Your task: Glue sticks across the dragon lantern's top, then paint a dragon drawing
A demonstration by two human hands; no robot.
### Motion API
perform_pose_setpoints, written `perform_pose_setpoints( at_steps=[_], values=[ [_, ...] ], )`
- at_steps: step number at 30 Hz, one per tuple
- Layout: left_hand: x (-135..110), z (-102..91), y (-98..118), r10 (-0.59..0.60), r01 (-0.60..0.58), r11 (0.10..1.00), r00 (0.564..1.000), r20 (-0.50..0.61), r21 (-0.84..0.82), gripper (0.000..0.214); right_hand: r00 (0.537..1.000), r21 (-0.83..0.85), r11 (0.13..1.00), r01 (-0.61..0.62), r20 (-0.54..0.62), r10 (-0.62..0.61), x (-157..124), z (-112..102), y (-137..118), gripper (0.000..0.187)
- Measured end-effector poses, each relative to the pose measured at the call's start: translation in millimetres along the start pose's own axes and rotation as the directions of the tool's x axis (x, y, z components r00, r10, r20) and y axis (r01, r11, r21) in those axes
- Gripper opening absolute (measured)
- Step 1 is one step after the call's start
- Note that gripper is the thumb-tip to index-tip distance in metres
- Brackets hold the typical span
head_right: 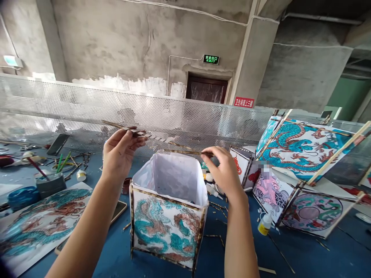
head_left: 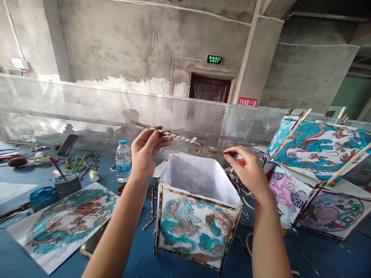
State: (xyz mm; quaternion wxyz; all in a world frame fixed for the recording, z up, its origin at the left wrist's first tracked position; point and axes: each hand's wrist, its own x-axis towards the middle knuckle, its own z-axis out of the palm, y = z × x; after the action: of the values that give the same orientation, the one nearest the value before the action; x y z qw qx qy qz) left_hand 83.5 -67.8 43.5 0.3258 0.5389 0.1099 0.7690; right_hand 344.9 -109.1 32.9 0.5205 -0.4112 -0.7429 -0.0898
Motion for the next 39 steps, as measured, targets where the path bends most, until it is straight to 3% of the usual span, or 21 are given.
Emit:
perform_pose_setpoints(
  at_steps=[3, 5, 8, 10, 12, 15, 18, 21, 32, 37, 39],
  values=[
    [3, -5.0, 0, 0.007, -0.008, 1.000, 0.999, -0.031, -0.014, 0.016, 0.990, -0.103, 0.994, -0.032, -0.142, 0.017, -4, -13, 18, 0.018],
    [4, -7.1, -1, -0.002, 0.002, 1.000, 0.999, -0.038, -0.010, 0.016, 0.976, -0.274, 0.955, -0.109, -0.210, 0.051, -8, -19, 38, 0.022],
    [5, -8.0, -4, -0.023, 0.022, 1.000, 0.999, -0.040, -0.009, 0.015, 0.974, -0.499, 0.840, -0.212, -0.181, 0.138, -14, -23, 65, 0.017],
    [4, -6.4, -5, -0.043, 0.043, 0.999, 0.999, -0.028, -0.017, 0.014, 0.977, -0.515, 0.830, -0.213, -0.134, 0.168, -14, -23, 72, 0.030],
    [2, -2.3, -5, -0.070, 0.071, 0.997, 0.997, 0.006, -0.018, 0.014, 0.985, -0.425, 0.890, -0.163, -0.117, 0.125, -11, -21, 65, 0.040],
    [-5, 7.9, -3, -0.136, 0.133, 0.991, 0.986, 0.099, 0.033, 0.015, 0.994, -0.185, 0.982, -0.038, -0.104, 0.020, -4, -13, 31, 0.038],
    [-14, 18.3, 1, -0.212, 0.194, 0.976, 0.951, 0.227, 0.098, 0.017, 0.998, -0.016, 0.998, 0.058, 0.017, -0.057, -2, -1, -9, 0.036],
    [-20, 23.1, 7, -0.247, 0.219, 0.968, 0.916, 0.317, 0.122, 0.018, 0.988, 0.005, 0.992, 0.125, 0.092, -0.125, -3, 11, -33, 0.027],
    [-20, 19.6, 14, -0.200, 0.130, 0.970, 0.909, 0.365, 0.207, 0.018, 0.972, -0.053, 0.976, 0.211, 0.117, -0.204, -2, 10, -28, 0.018],
    [-10, 1.3, 19, -0.290, 0.168, 0.941, 0.848, 0.443, 0.295, 0.067, 0.967, -0.190, 0.948, 0.256, 0.056, -0.249, -5, 0, -27, 0.018],
    [-2, -12.7, 17, -0.287, 0.176, 0.942, 0.863, 0.416, 0.285, 0.073, 0.966, -0.221, 0.942, 0.252, 0.007, -0.257, -6, -8, -25, 0.019]
  ],
)
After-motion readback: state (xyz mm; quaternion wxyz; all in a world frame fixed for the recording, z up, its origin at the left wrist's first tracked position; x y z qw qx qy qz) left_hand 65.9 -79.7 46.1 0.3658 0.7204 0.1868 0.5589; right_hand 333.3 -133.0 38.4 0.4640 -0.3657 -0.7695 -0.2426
